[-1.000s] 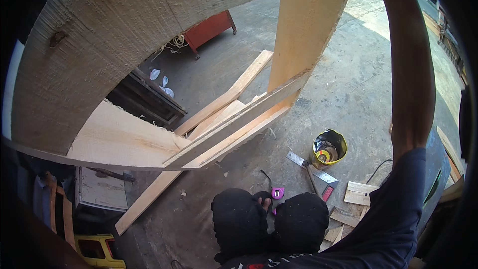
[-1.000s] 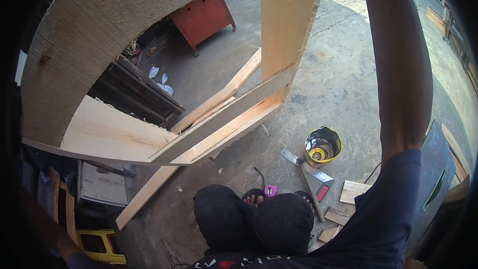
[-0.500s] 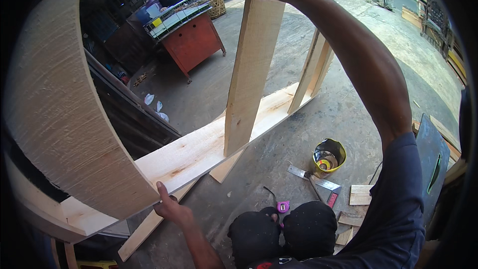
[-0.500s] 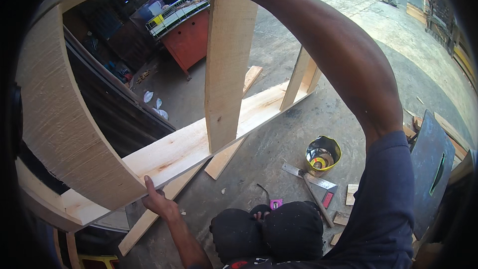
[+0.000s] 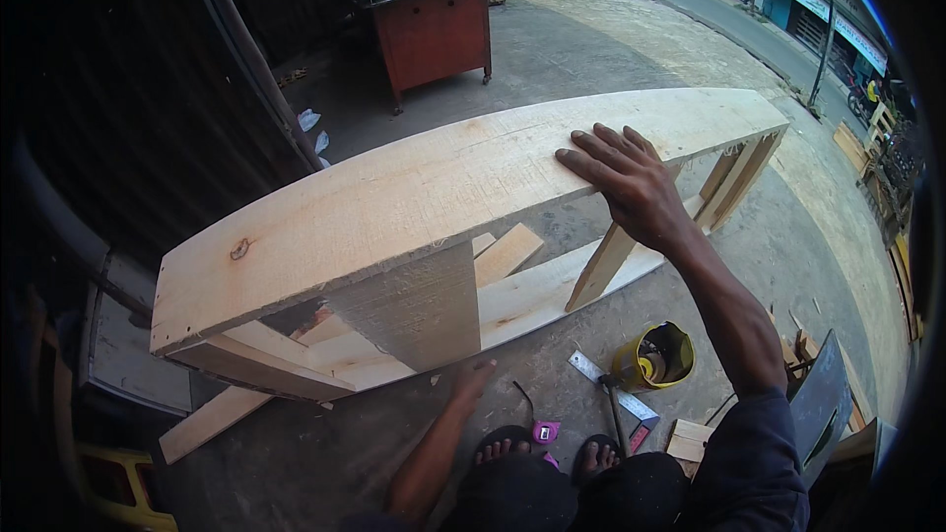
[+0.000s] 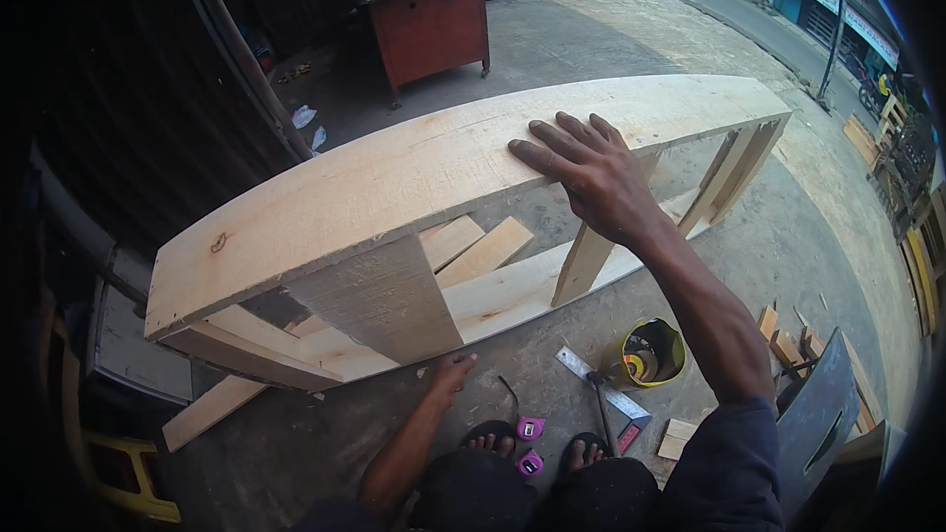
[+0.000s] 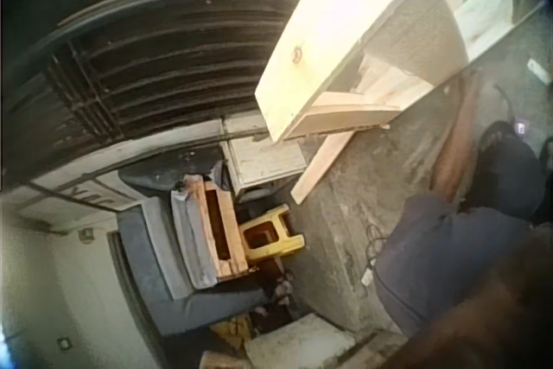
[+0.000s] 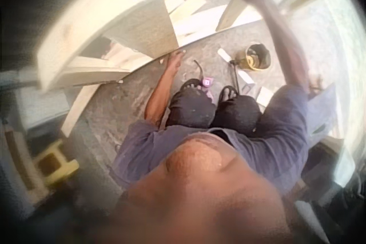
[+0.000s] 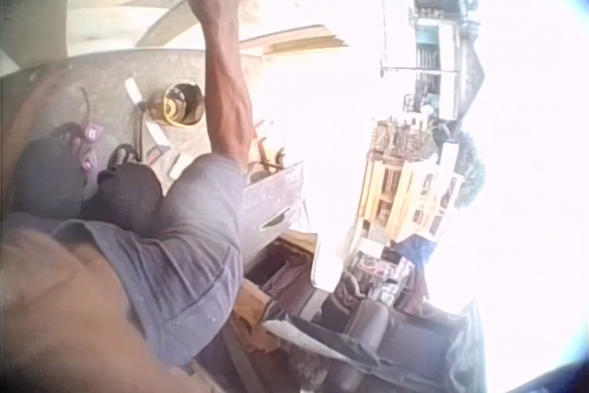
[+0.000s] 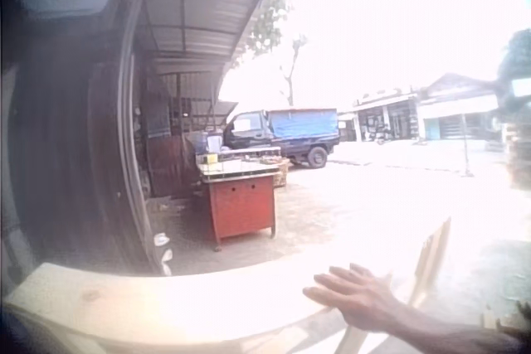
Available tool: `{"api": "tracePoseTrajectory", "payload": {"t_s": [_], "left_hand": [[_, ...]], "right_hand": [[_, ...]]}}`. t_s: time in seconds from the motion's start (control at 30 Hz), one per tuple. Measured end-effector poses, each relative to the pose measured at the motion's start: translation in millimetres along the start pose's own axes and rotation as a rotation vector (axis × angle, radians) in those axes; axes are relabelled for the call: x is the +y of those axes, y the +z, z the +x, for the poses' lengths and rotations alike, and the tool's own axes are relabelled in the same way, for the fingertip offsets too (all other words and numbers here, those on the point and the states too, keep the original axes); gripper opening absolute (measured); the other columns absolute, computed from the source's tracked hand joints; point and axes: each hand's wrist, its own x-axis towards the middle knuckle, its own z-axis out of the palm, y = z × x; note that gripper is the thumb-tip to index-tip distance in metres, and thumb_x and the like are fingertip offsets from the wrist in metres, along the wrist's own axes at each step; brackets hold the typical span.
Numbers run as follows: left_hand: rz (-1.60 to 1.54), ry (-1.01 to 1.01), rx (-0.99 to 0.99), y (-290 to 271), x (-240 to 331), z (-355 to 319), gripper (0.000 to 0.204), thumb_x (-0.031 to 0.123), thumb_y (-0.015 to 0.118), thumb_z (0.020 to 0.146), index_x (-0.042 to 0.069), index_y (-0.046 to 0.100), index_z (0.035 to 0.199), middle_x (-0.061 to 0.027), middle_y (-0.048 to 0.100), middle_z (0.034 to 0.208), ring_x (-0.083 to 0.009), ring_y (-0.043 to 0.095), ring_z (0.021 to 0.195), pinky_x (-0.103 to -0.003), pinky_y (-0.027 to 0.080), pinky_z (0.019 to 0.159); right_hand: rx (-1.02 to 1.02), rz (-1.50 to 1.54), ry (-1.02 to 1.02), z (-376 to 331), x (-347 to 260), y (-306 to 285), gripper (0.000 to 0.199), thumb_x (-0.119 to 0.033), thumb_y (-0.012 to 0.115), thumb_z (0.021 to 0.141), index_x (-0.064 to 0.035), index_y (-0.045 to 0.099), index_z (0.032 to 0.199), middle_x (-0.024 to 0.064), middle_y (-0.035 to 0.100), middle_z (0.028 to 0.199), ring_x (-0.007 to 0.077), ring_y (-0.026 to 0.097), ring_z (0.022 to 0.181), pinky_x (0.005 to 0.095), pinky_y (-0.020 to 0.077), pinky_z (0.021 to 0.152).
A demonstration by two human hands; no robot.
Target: The person assembles a wooden frame by measuring and marking a plank, then repeatedly hammering nails to attach it to a vertical support. The person uses a hammer, tape measure, and pencil to complete the assembly.
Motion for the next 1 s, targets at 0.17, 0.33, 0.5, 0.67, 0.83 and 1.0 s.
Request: {"api": "tracePoseTrajectory", "payload": {"t_s": [0.17, 0.33, 0.5, 0.67, 0.83, 1.0], "left_hand": [[-0.236, -0.068, -0.297, -16.6, -19.2, -58.2, 0.022, 0.023, 0.062, 0.105, 0.004, 0.065, 0.114, 0.0004, 0.056, 0.083, -0.0076, 0.049, 0.066, -0.026, 0.041, 0.059], [-0.239, 0.053, -0.384, -21.3, 20.2, -125.4, 0.028, 0.013, 0.051, 0.11, -0.001, 0.059, 0.133, -0.0059, 0.062, 0.099, -0.0146, 0.06, 0.091, -0.031, 0.052, 0.082], [0.065, 0.489, -0.385, -12.2, 109.7, -194.3, 0.031, 0.016, 0.051, 0.111, -0.005, 0.06, 0.133, -0.0141, 0.071, 0.106, -0.0189, 0.07, 0.099, -0.037, 0.059, 0.088], [0.514, 1.693, 0.603, -46.9, 193.2, -285.4, 0.032, 0.026, 0.048, 0.112, -0.002, 0.06, 0.122, -0.0166, 0.074, 0.091, -0.0286, 0.073, 0.088, -0.044, 0.057, 0.086], [0.254, 1.374, 0.911, -76.0, 234.0, -279.4, 0.038, 0.029, 0.05, 0.112, -0.004, 0.059, 0.128, -0.0181, 0.074, 0.105, -0.0253, 0.069, 0.105, -0.041, 0.052, 0.097], [0.286, 1.144, 0.657, -70.4, 231.3, -262.7, 0.037, 0.028, 0.06, 0.108, -0.003, 0.062, 0.127, -0.0215, 0.074, 0.115, -0.0231, 0.07, 0.109, -0.036, 0.051, 0.102]], "right_hand": [[0.173, 0.124, 0.077, -21.2, 22.0, -2.8, 0.055, 0.002, 0.064, 0.092, -0.0292, 0.066, 0.138, 0.0014, 0.064, 0.144, 0.0275, 0.056, 0.139, 0.0516, 0.0426, 0.119], [0.05, 0.046, 0.054, -38.4, 40.2, -4.5, 0.051, -0.004, 0.065, 0.094, -0.0297, 0.065, 0.139, 0.0, 0.062, 0.147, 0.0259, 0.055, 0.14, 0.0495, 0.0412, 0.121], [-0.025, 0.078, 0.085, -52.4, 57.6, -5.1, 0.052, -0.007, 0.067, 0.093, -0.0319, 0.065, 0.139, -0.002, 0.06, 0.15, 0.025, 0.051, 0.144, 0.0484, 0.0411, 0.123], [-0.151, 0.185, 0.148, -76.0, 73.7, -12.2, 0.059, 0.002, 0.071, 0.087, -0.0266, 0.066, 0.138, -0.0001, 0.058, 0.151, 0.0263, 0.047, 0.146, 0.0513, 0.0367, 0.126], [-0.142, 0.091, 0.191, -98.4, 72.3, -11.9, 0.054, -0.007, 0.065, 0.094, -0.0358, 0.064, 0.14, -0.0053, 0.058, 0.151, 0.023, 0.047, 0.146, 0.0497, 0.0324, 0.128], [0.154, 0.073, 0.415, -157.5, 17.4, -14.6, 0.054, -0.005, 0.071, 0.092, -0.0189, 0.062, 0.143, 0.0097, 0.061, 0.146, 0.0294, 0.052, 0.141, 0.0466, 0.0415, 0.119]]}}
